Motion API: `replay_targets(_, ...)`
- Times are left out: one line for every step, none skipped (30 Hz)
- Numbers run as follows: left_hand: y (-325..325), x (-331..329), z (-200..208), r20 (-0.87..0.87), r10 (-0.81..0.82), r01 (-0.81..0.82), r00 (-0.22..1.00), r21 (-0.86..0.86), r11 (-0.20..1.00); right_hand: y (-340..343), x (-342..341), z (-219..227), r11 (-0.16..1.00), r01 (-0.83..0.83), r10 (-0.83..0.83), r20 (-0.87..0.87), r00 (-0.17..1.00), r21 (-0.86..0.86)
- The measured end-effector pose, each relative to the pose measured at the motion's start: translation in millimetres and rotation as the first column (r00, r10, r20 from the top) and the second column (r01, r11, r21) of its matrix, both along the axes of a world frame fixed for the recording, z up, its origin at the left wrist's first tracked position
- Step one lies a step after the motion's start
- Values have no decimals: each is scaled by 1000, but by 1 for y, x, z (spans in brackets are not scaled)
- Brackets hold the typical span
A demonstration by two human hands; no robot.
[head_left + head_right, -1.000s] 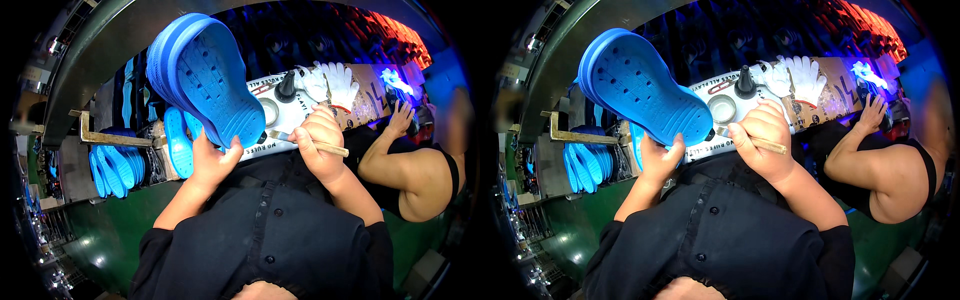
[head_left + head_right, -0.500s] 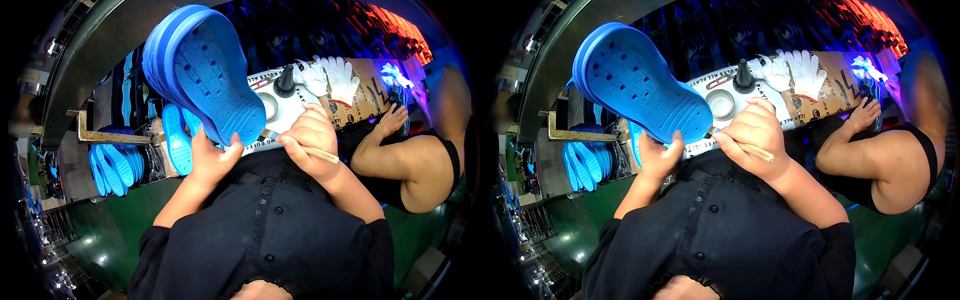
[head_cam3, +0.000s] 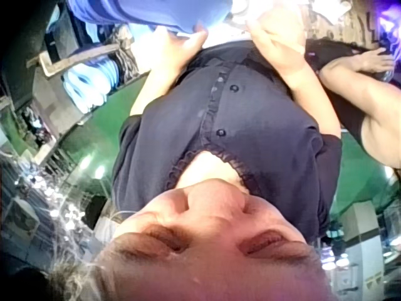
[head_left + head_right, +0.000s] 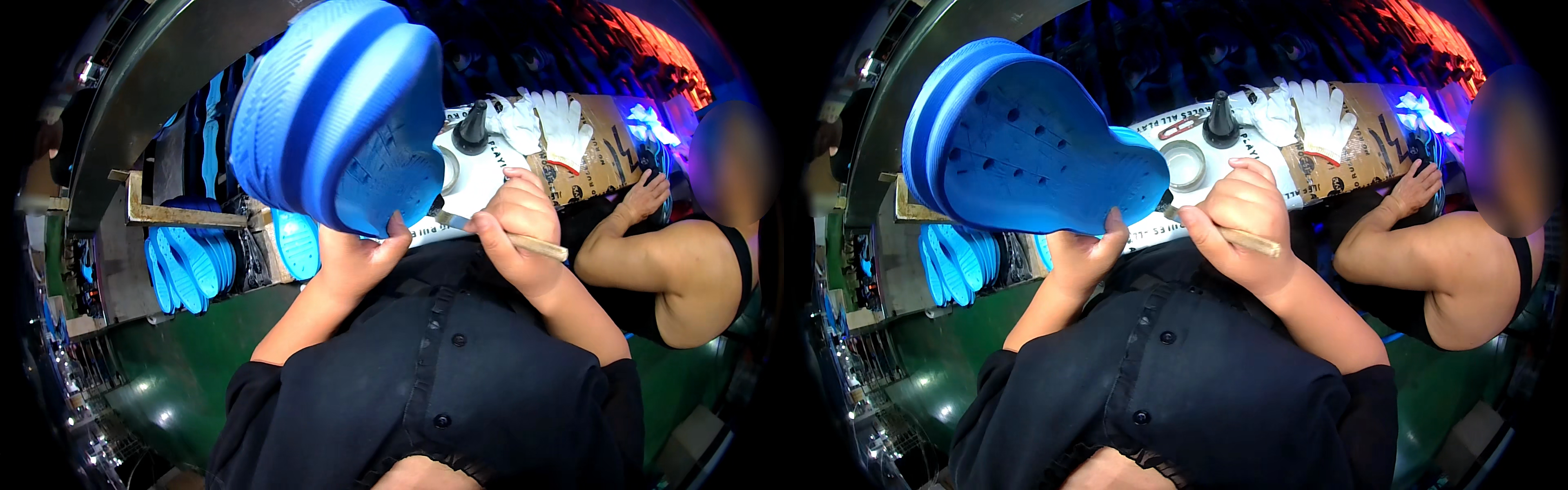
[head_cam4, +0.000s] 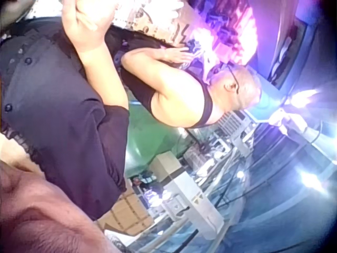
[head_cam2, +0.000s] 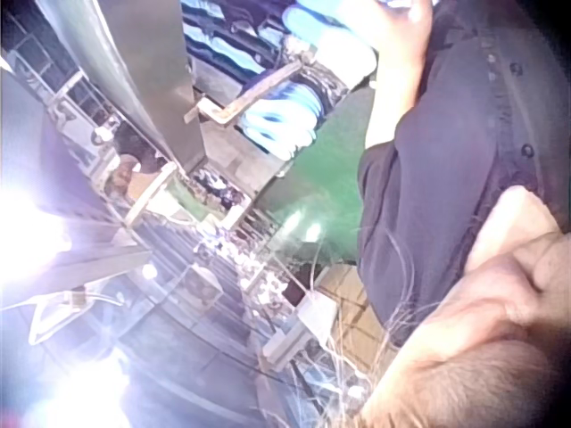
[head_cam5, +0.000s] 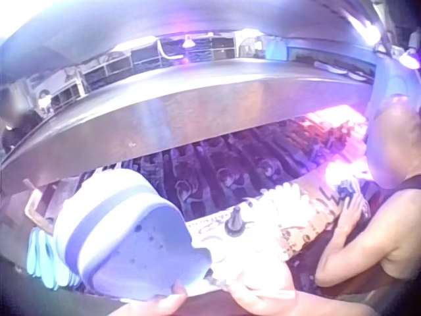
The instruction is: The person applies adhesive to the inner soles of blue shoes using a brush and then places the shoes on a conveyor belt.
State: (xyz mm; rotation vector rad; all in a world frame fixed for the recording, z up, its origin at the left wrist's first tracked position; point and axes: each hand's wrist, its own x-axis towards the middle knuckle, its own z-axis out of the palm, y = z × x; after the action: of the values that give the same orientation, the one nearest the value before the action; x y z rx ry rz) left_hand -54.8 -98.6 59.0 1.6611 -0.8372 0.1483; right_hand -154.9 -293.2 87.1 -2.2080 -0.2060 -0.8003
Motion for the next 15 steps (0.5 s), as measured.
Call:
replay_targets(-1, 1, 0, 79, -22, 23, 997, -20, 1000, -2, -1, 0, 1000, -8, 8, -18, 1000, -8)
replay_targets(-1, 1, -1, 78, -17, 19, 997, -19, 1000, -2, -1, 0, 1000, -7, 7, -17, 1000, 27)
replay_targets(-1, 1, -3, 61, -12, 14, 998, -35, 999, -2, 0, 0, 1000, -6, 7, -19, 1000, 27)
replay_targets(-2, 0, -4, 43, -7, 10, 999, -51, 999, -2, 1, 2, 999, 5, -5, 0, 1000, 52)
replay_targets(-2, 0, -3, 42, -8, 10, 999, -51, 999, -2, 2, 2, 997, 17, -18, 19, 1000, 78)
replay_targets(-3, -1, -1, 41, -8, 10, 999, -44, 999, -1, 3, 2, 997, 5, -6, 9, 1000, 74)
replay_targets(-3, -1, 0, 40, -8, 9, 999, -37, 999, 0, 4, 1, 997, 5, -5, 9, 1000, 74)
replay_targets(-2, 0, -2, 40, -7, 9, 999, -37, 999, 1, 4, 0, 1000, -12, 12, 12, 1000, 27)
replay_targets(0, 2, -4, 147, 5, -9, 989, 29, 1000, 2, 5, -1, 999, -29, 29, 14, 999, -20)
replay_targets(1, 3, -5, 253, 9, -33, 967, 93, 995, 4, 4, 0, 999, -16, 16, 5, 1000, -35)
replay_targets(1, 4, -6, 252, 9, -34, 968, 95, 995, 3, 3, 2, 999, -16, 16, 3, 1000, -34)
replay_targets(1, 4, -6, 283, 5, -35, 959, 101, 994, 1, 1, 4, 999, -28, 28, -24, 999, -19)
replay_targets(2, 4, -5, 313, -1, -34, 950, 107, 994, -1, 0, 5, 999, -39, 39, -52, 998, -4)
replay_targets(-1, 0, -2, 153, 17, -21, 988, 27, 999, -1, -1, 6, 999, -34, 36, -52, 998, 40)
replay_targets(-5, -2, 1, -9, 15, -15, 1000, -56, 998, -2, -3, 5, 999, -29, 31, -49, 998, 39)
